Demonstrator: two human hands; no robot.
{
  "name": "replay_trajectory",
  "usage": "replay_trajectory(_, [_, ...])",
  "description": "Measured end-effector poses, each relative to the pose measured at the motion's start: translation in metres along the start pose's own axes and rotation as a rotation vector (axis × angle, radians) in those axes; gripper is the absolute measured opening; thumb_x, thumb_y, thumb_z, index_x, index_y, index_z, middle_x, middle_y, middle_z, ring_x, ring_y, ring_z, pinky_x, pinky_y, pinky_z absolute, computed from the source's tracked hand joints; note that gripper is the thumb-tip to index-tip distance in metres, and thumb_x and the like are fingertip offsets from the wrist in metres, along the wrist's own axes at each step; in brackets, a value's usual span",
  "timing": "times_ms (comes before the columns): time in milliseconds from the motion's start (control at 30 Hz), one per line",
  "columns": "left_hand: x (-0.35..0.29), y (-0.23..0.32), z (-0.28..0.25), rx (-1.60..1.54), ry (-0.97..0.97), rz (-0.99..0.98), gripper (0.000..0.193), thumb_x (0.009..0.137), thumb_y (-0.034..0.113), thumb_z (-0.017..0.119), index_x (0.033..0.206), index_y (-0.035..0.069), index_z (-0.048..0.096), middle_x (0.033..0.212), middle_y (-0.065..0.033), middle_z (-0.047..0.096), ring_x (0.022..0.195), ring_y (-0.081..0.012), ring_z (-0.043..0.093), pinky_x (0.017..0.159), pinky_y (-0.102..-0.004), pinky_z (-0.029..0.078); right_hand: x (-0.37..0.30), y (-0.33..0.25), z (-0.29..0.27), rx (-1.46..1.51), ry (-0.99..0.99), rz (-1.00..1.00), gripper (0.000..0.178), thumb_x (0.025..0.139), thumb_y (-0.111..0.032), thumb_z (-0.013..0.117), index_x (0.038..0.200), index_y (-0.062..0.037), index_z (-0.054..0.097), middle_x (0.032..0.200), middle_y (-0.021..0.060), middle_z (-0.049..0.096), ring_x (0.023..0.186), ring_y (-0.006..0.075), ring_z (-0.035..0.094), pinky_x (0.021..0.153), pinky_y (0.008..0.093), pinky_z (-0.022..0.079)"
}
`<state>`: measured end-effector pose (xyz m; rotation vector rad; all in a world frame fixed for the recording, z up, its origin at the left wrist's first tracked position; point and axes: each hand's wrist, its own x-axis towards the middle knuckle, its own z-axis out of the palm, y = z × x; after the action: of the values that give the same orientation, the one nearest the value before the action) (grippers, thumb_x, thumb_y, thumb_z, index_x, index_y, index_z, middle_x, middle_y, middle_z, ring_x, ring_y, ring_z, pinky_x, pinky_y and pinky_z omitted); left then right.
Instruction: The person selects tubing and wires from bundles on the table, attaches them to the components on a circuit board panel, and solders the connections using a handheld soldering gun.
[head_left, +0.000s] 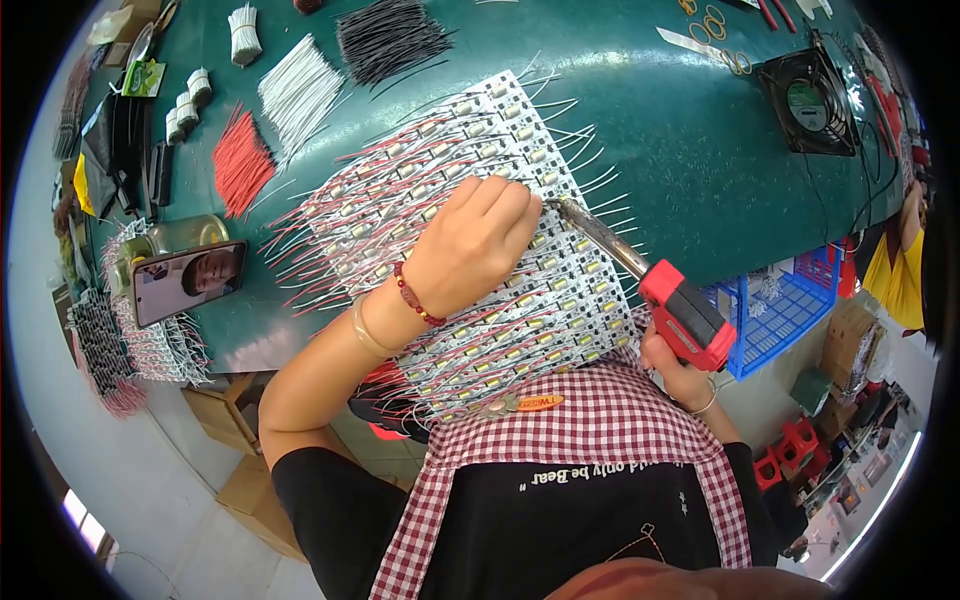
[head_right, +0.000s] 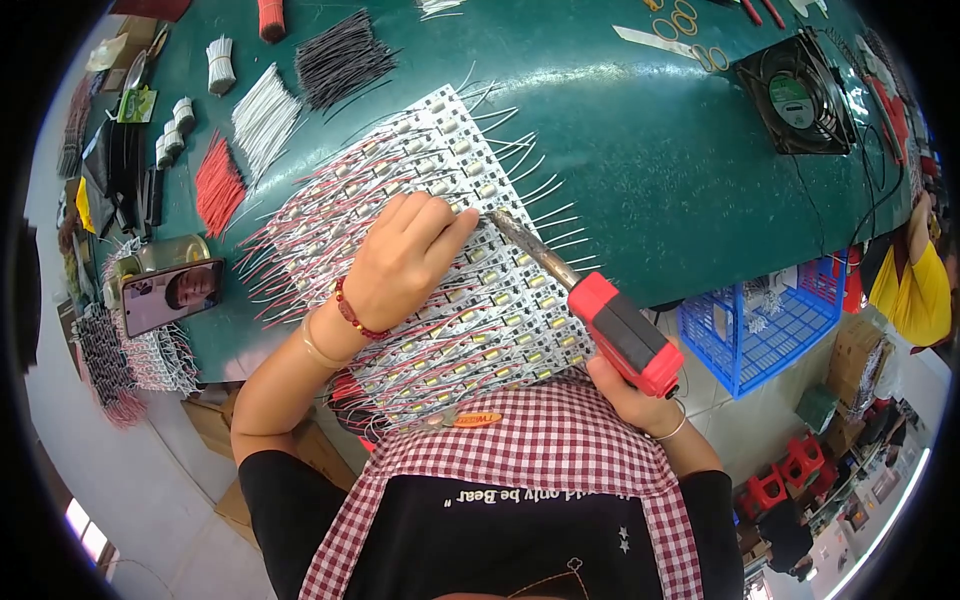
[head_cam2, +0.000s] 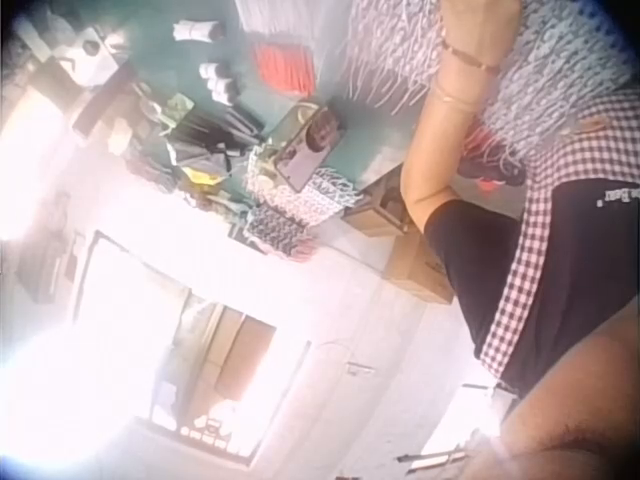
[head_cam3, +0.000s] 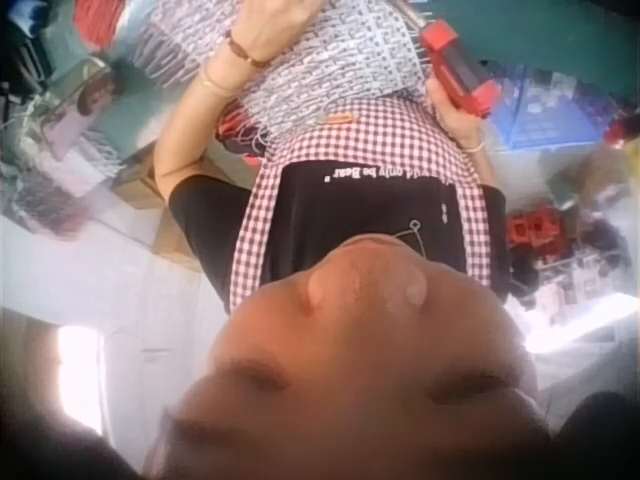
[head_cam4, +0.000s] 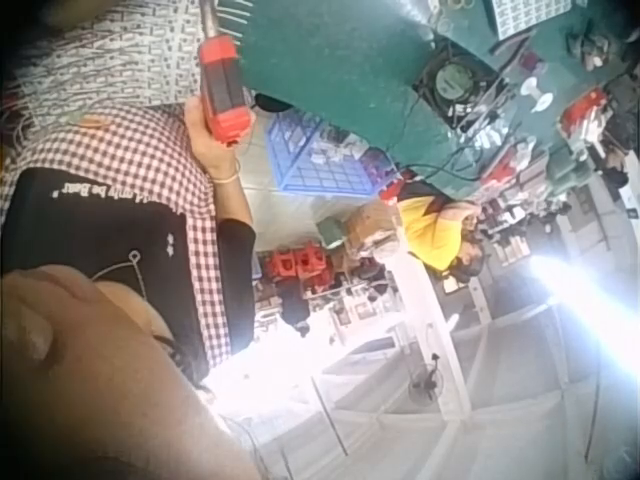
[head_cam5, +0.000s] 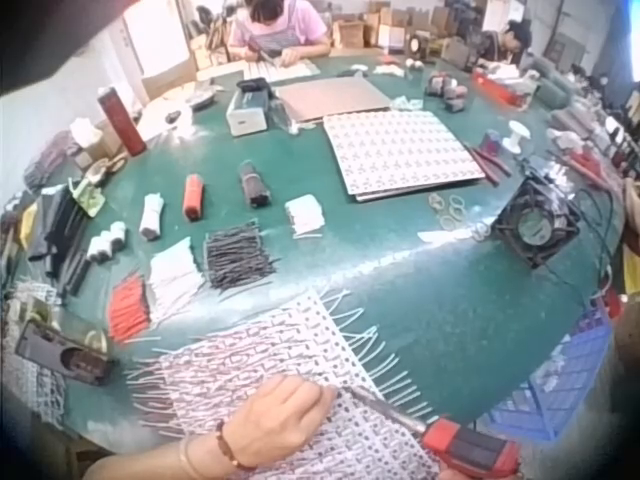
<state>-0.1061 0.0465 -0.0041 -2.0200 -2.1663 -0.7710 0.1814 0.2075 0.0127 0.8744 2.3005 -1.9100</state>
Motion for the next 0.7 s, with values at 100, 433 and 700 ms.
replay_trajectory(100, [0.0, 0.002, 0.0, -0.051, 0.005, -0.039, 0.029, 0.077, 0.002, 0.064, 0.105, -0.005, 0.065, 0.084, -0.0089, 0.047, 0.077, -0.0237, 0.052, 0.07, -0.035, 0.044, -0.001, 0.006, 0.0, -0.067, 0.015, -0.024, 0.021, 0.084, -0.005, 0.071, 0.104, -0.0014, 0.068, 0.084, 0.0049, 0.067, 0.073, 0.0149, 0.064, 0.065, 0.0302, 0.05])
replay_trajectory(433, [0.0, 0.004, 0.001, 0.027, -0.023, -0.032, 0.025, 0.076, 0.005, 0.061, 0.1, -0.004, 0.064, 0.086, -0.008, 0.049, 0.08, -0.0218, 0.053, 0.072, -0.0332, 0.044, -0.003, -0.005, 0.001, 0.109, 0.022, 0.031, 0.026, 0.086, -0.005, 0.07, 0.111, 0.001, 0.065, 0.094, 0.008, 0.068, 0.084, 0.0171, 0.064, 0.074, 0.0312, 0.051])
replay_trajectory(700, [0.005, 0.019, -0.018, 0.035, 0.015, -0.038, 0.028, 0.076, 0.004, 0.065, 0.104, -0.002, 0.066, 0.084, -0.0065, 0.05, 0.077, -0.0226, 0.053, 0.072, -0.0357, 0.042, -0.013, 0.003, -0.007, 0.355, -0.016, 0.065, 0.017, 0.089, -0.004, 0.065, 0.105, 0.0006, 0.064, 0.087, 0.0048, 0.063, 0.078, 0.0142, 0.06, 0.07, 0.0297, 0.048])
